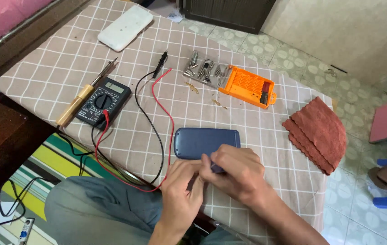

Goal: A person is disassembling a blue smartphone using a screwdriver on a repair bench.

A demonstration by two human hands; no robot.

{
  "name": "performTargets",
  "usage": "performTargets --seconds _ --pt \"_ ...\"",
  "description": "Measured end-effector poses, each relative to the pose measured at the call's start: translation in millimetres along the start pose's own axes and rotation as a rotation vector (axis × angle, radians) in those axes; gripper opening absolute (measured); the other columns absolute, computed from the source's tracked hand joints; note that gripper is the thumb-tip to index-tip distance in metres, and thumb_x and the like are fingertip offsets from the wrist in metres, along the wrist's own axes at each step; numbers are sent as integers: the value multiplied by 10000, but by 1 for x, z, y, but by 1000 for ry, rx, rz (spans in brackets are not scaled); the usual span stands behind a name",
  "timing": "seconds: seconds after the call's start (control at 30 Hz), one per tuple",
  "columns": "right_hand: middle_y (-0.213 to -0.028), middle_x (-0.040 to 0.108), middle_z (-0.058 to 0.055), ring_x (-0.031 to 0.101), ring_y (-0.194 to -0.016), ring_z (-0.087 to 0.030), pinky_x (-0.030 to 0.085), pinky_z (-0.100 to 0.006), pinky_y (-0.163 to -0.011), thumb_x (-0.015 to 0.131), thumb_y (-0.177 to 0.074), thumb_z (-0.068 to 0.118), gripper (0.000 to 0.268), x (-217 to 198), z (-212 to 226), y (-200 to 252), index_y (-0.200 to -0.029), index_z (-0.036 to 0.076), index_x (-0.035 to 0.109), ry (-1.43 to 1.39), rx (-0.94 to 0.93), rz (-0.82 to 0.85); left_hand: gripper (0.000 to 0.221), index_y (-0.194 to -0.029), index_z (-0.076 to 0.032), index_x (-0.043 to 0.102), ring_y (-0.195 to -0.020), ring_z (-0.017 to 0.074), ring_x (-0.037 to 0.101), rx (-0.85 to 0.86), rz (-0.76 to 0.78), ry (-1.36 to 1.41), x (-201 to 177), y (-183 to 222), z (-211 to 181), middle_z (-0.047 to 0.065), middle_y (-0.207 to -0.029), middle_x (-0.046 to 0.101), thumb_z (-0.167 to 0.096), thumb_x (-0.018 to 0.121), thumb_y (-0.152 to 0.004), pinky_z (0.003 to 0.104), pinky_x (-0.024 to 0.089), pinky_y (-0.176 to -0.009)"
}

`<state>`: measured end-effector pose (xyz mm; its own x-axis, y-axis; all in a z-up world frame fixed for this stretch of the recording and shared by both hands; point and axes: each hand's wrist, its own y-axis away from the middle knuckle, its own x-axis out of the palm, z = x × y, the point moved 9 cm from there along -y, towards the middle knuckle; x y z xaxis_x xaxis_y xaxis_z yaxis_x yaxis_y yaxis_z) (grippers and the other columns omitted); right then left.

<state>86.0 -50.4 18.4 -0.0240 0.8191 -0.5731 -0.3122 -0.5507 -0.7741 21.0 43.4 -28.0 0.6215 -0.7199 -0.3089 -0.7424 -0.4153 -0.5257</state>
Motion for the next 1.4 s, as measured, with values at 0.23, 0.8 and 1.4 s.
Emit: performTargets --seconds 0.23,0.8,1.4 --pt "-608 451 -43 426 -488 -167 328 -274 -436 686 -897 -79 327 1 14 -12 -688 50 470 -148 -52 15 182 -873 -46 668 -796 212 697 5 -8 39 0 1 2 63 -854 720 -94 570 -1018 330 512 -808" --pt "-633 380 4 324 -518 -111 278 -293 -458 654 -916 -53 341 15 -21 15 -699 92 436 -210 215 34 121 -1040 -31 660 -857 259 665 41 96 46 12 6 11 99 -948 707 -64 544 -1029 342 511 -826" --pt "-804 637 -206 679 -665 -304 513 -438 -911 796 -1021 67 591 5 -22 50 -1408 -152 406 -12 102 -93 491 -1284 91 610 -773 274 434 -1033 -947 -1002 -405 569 184 157 -926 480 -116 834 -900 432 343 -655"
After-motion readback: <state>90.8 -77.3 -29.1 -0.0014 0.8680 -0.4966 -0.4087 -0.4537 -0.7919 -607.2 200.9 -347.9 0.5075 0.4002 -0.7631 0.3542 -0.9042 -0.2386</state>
